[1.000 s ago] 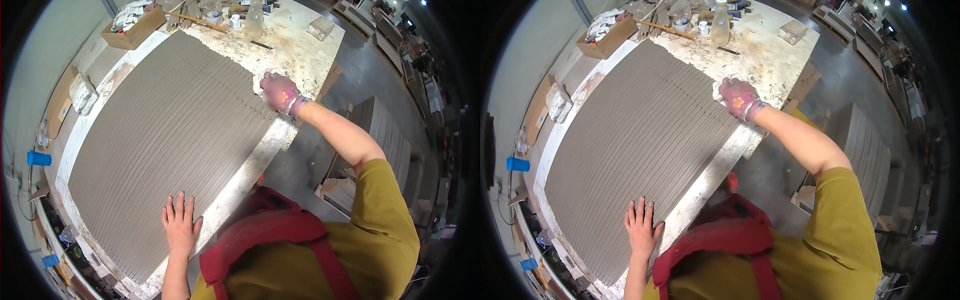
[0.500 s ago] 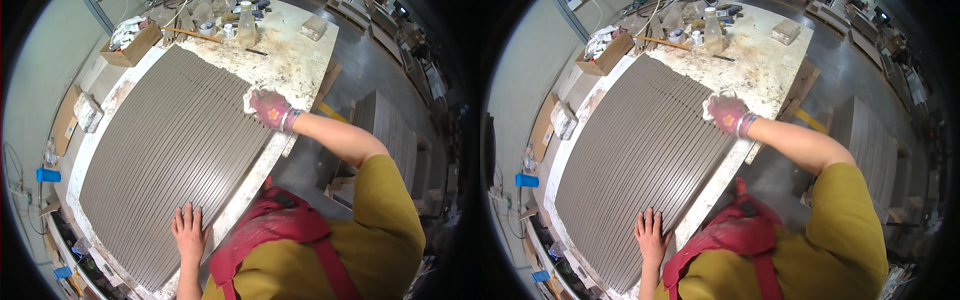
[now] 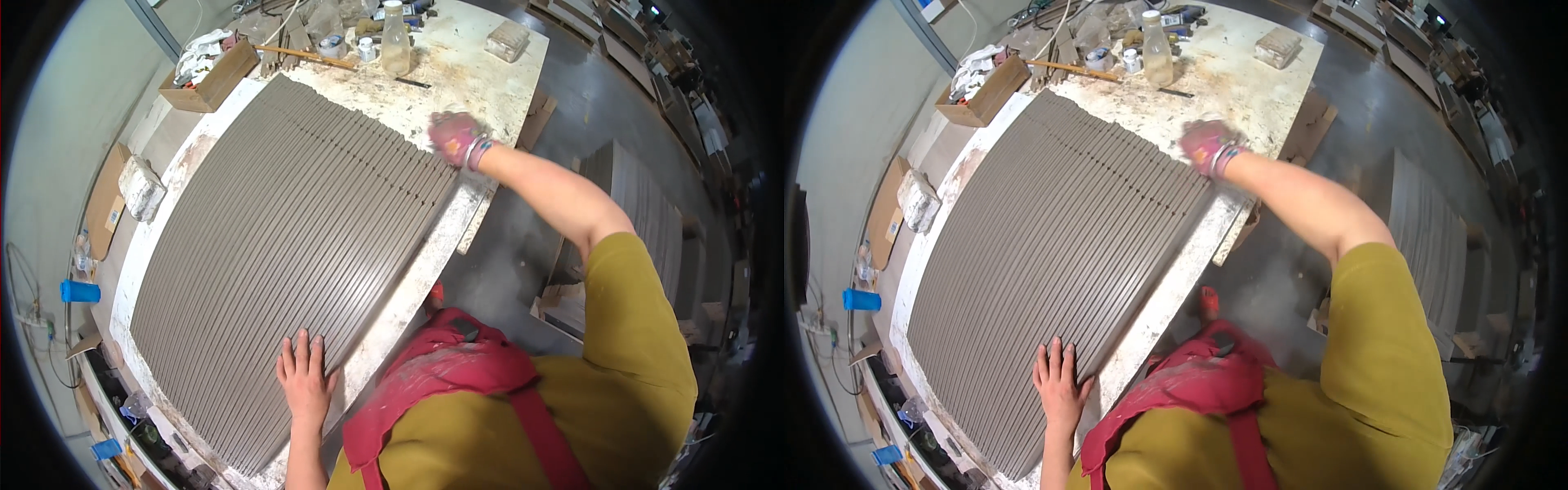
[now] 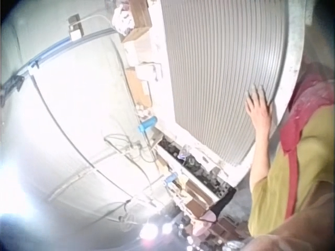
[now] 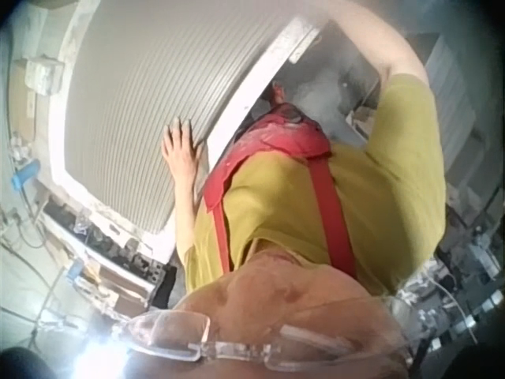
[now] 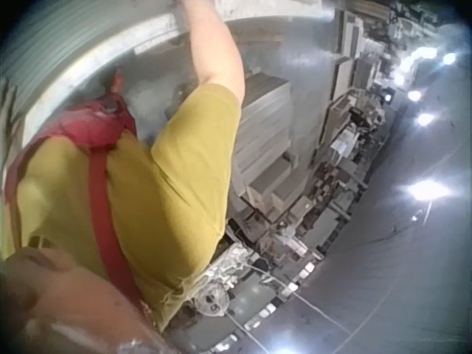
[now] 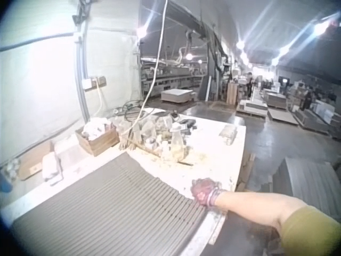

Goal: The person wipes the surface of a grooved wood panel using a cloth, periodically wetting the cloth from a plastic bottle and rubbing it across the panel before stacking the panel on top of others.

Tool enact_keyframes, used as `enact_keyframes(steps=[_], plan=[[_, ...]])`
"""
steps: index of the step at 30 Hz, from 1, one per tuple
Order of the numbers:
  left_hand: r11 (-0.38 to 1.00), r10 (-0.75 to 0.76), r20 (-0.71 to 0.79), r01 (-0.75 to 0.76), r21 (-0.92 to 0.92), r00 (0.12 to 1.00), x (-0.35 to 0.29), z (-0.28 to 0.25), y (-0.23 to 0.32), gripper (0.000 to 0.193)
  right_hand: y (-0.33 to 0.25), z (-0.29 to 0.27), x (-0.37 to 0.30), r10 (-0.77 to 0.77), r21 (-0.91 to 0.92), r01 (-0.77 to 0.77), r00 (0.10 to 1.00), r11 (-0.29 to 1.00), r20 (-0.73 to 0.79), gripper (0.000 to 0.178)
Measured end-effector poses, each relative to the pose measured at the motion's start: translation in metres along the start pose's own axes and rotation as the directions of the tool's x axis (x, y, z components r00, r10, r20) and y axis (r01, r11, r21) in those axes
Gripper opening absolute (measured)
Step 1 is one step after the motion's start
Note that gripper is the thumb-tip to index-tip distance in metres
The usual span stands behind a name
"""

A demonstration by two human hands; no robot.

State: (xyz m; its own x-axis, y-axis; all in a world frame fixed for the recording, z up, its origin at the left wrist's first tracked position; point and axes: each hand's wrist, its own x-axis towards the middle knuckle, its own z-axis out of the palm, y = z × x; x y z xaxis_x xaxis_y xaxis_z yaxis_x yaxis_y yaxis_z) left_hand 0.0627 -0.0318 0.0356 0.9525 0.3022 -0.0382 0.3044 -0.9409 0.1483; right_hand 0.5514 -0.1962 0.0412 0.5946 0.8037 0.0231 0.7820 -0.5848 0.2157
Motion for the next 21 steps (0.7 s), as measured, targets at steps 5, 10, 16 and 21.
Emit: enact_keyframes(steps=[5, 10, 16, 21], plan=[[0.999, -0.051, -0.012, 0.051, -0.010, 0.999, -0.008, 0.001, -0.004, 0.075, -0.044, -0.051, -0.027, -0.154, 0.448, 0.200, 0.979, 0.871, -0.137, 0.028], [1.000, -0.010, -0.022, 0.010, -0.018, 1.000, -0.001, -0.003, -0.003, 0.075, -0.022, -0.010, -0.017, -0.063, 0.316, 0.082, 0.996, 0.945, -0.068, 0.029], [0.977, -0.213, 0.026, 0.212, 0.028, 0.977, -0.035, -0.009, -0.020, 0.090, -0.051, -0.062, -0.027, -0.043, 0.694, 0.173, 0.979, 0.699, -0.200, 0.033], [0.932, -0.361, -0.013, 0.361, 0.034, 0.933, -0.083, -0.006, -0.045, 0.096, -0.160, -0.003, -0.072, -0.328, 0.255, 0.430, 0.874, 0.866, -0.359, 0.039]])
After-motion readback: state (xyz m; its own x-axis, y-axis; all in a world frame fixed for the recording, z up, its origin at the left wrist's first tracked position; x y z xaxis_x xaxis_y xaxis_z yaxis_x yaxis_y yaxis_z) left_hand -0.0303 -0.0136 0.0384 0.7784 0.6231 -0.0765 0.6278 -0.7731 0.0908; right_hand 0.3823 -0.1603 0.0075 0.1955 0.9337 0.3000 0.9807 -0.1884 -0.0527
